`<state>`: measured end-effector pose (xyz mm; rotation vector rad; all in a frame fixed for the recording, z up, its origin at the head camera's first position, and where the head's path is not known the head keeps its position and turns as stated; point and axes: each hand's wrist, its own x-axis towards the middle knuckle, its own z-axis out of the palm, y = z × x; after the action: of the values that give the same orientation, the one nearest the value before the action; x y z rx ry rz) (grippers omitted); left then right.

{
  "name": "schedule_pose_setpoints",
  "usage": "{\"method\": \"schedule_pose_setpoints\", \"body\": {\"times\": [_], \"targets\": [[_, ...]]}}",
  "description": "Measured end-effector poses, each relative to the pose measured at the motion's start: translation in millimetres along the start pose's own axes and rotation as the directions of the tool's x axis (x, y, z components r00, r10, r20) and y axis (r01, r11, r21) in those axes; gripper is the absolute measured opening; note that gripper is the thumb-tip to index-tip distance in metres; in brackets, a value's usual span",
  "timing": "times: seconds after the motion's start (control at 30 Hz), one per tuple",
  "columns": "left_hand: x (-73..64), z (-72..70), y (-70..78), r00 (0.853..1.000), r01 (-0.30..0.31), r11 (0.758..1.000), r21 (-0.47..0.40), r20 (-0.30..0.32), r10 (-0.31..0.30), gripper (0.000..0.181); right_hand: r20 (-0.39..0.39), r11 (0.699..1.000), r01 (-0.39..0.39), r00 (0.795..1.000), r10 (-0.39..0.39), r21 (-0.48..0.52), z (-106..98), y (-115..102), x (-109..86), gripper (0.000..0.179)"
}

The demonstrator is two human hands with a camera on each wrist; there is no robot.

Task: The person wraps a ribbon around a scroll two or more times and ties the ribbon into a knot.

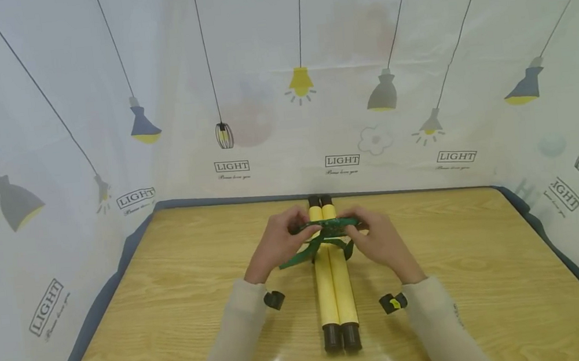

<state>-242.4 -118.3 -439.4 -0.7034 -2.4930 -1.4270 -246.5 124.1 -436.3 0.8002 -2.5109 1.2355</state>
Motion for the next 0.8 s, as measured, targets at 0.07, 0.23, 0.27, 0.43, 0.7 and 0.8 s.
{"method": "schedule_pose_setpoints", "body": {"times": [0.07, 0.23, 0.27, 0.43, 0.7, 0.8], "targets": [[-0.4, -2.3, -1.2, 1.0, 0.018, 1.0, 0.01, -0.009, -0.018, 0.016, -0.019, 1.0, -0.008, 1.0, 0.008, -0.021, -4, 2, 0.0, 0.022], [-0.8, -9.6, -2.8, 0.998, 0.063, 0.998, 0.011, -0.004, -0.063, 0.015, -0.051, 1.0, -0.02, 0.999, 0.019, -0.024, -16, 8, 0.8, 0.022], [-0.9, -11.2, -3.0, 0.997, 0.071, 0.997, 0.012, 0.001, -0.071, 0.015, -0.04, 1.0, -0.025, 0.999, 0.025, -0.014, -19, 10, 0.8, 0.022], [-2.8, -19.9, -5.1, 0.993, 0.111, 0.994, 0.012, 0.042, -0.111, 0.017, 0.128, 0.977, -0.065, 0.991, 0.04, 0.202, -35, 18, -0.9, 0.023], [-7.4, -34.1, -10.6, 0.984, 0.159, 0.987, -0.005, 0.082, -0.158, 0.023, 0.2, 0.906, -0.186, 0.973, 0.116, 0.38, -53, 24, -8.0, 0.028], [-10.6, -39.7, -11.8, 0.983, 0.166, 0.986, 0.014, 0.08, -0.167, 0.022, 0.18, 0.886, -0.203, 0.974, 0.139, 0.416, -54, 23, -9.2, 0.03]]}}
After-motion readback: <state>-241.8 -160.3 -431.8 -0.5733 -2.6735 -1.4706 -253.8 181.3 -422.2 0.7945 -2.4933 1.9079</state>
